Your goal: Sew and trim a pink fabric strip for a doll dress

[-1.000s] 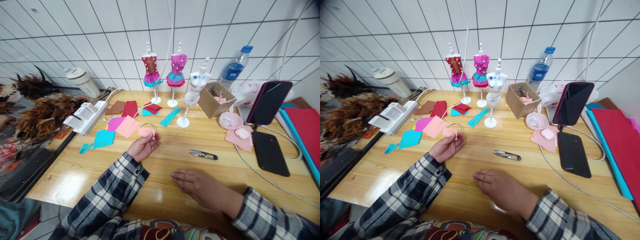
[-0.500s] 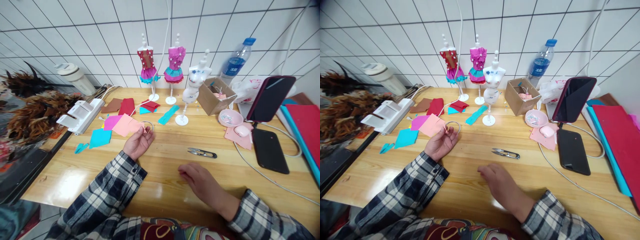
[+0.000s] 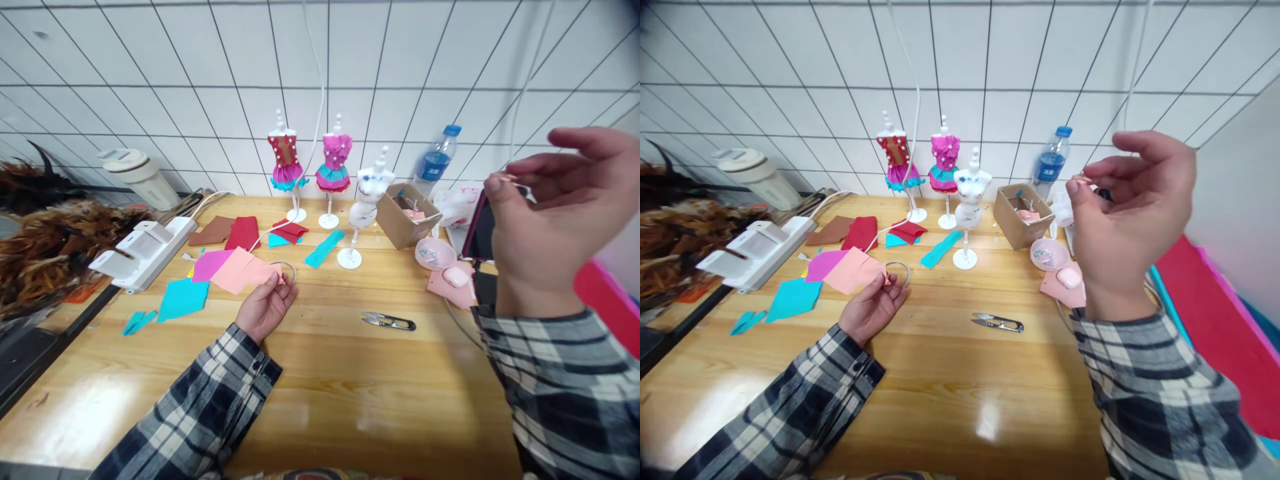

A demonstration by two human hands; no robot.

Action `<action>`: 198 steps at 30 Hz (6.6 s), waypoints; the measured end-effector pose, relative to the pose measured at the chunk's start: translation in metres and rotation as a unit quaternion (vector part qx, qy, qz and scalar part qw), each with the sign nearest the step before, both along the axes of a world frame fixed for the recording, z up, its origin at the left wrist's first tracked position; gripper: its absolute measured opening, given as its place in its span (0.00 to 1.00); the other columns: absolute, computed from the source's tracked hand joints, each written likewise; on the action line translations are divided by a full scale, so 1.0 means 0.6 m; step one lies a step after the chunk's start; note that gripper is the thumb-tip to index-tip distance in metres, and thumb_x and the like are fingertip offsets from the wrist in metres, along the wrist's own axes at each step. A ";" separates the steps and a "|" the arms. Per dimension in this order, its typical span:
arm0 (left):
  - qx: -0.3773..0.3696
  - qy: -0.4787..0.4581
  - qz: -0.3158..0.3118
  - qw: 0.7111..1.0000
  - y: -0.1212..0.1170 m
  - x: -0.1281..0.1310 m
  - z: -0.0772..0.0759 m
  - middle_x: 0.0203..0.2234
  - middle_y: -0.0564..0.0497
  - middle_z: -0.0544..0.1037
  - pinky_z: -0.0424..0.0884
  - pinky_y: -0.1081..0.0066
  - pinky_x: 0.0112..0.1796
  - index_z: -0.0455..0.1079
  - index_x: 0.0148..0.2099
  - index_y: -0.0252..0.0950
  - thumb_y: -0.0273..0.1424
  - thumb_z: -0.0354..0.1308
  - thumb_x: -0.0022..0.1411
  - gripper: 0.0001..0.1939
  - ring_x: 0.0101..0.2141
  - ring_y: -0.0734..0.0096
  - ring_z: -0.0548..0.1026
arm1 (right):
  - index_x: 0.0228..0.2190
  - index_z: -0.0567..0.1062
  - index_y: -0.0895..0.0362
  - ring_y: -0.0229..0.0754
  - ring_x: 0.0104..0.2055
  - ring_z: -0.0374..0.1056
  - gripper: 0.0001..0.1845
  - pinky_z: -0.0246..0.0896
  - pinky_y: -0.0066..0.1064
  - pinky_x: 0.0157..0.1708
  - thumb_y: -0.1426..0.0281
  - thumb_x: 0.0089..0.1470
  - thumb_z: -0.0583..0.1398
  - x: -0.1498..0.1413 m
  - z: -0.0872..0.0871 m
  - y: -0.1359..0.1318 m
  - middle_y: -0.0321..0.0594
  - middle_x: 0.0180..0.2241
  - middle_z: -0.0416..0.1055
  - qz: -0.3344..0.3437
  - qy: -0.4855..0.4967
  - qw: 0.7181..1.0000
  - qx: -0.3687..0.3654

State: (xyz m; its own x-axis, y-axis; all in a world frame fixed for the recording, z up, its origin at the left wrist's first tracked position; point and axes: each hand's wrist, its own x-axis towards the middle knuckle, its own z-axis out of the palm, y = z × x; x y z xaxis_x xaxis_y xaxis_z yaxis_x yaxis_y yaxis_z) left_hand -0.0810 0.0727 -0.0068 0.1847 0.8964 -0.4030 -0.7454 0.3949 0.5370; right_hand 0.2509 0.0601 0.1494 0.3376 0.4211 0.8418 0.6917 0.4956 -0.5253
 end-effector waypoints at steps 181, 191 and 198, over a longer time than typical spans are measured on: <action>0.228 0.353 -0.289 0.860 -0.082 0.067 0.058 0.31 0.48 0.81 0.69 0.70 0.41 0.77 0.29 0.34 0.38 0.64 0.55 0.11 0.34 0.68 0.76 | 0.34 0.57 0.52 0.34 0.19 0.68 0.22 0.58 0.28 0.20 0.46 0.61 0.46 -0.215 -0.243 -0.189 0.37 0.35 0.76 0.461 0.218 0.656 -0.556; 0.234 0.349 -0.292 0.859 -0.081 0.065 0.055 0.29 0.50 0.81 0.69 0.69 0.39 0.77 0.28 0.35 0.40 0.65 0.55 0.13 0.32 0.68 0.76 | 0.37 0.59 0.52 0.34 0.19 0.67 0.21 0.59 0.28 0.20 0.47 0.61 0.48 -0.214 -0.244 -0.188 0.35 0.34 0.75 0.466 0.224 0.655 -0.552; 0.235 0.347 -0.287 0.862 -0.081 0.066 0.052 0.28 0.50 0.81 0.69 0.69 0.39 0.77 0.28 0.35 0.39 0.65 0.54 0.12 0.31 0.68 0.76 | 0.38 0.60 0.52 0.33 0.18 0.66 0.19 0.58 0.27 0.20 0.49 0.62 0.49 -0.216 -0.247 -0.186 0.35 0.34 0.75 0.469 0.228 0.652 -0.550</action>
State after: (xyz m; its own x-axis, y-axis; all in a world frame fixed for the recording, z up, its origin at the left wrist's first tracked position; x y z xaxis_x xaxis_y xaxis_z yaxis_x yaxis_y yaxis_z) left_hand -0.0415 0.0243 0.0242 0.5119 0.8324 -0.2121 0.0643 0.2091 0.9758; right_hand 0.1213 -0.0517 0.0015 -0.3926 0.8872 -0.2423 0.0032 -0.2621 -0.9650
